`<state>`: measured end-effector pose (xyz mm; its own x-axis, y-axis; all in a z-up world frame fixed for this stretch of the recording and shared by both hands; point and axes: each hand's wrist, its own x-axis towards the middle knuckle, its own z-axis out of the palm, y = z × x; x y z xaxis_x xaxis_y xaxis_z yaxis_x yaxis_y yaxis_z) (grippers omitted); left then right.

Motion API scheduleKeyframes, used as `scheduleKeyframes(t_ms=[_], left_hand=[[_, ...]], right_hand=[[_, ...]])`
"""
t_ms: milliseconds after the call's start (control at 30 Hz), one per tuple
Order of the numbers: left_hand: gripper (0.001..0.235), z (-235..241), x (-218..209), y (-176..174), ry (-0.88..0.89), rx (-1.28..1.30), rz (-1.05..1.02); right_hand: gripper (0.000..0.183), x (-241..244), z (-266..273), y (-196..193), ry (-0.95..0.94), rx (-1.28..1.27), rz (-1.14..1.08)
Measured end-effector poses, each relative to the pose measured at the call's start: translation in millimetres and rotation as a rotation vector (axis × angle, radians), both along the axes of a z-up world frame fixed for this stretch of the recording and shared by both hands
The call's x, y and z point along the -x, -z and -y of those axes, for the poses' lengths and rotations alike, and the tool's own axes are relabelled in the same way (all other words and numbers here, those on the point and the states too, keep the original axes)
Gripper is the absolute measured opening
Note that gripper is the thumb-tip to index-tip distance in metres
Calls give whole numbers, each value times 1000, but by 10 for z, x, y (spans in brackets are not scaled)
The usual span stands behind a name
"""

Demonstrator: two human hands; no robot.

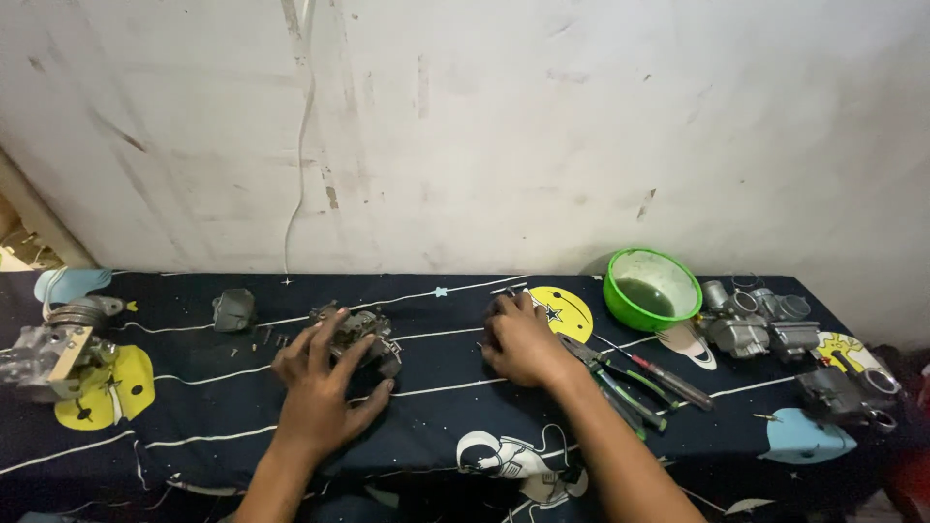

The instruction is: Disassembling and repairing a motorcycle carburetor using a screwdriver and pliers

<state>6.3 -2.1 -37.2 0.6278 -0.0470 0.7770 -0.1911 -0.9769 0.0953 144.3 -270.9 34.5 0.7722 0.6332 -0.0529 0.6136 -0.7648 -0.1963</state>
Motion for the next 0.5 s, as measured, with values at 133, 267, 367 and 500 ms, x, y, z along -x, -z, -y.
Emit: scheduleKeyframes(t_ms=[133, 267, 367, 500], left_hand=[[62, -2, -1, -6, -19, -21, 10], [60, 4, -8, 3, -9, 15, -6], [60, 2, -11, -6, -11, 12, 7], [67, 1, -27, 17, -43, 3, 2]], right_hand=[[29, -111, 59, 102, -21, 69, 83], [29, -125, 87, 110, 25, 76, 41], [29, -187, 115, 190, 27, 47, 52], [38, -321, 161, 392, 22, 35, 99]])
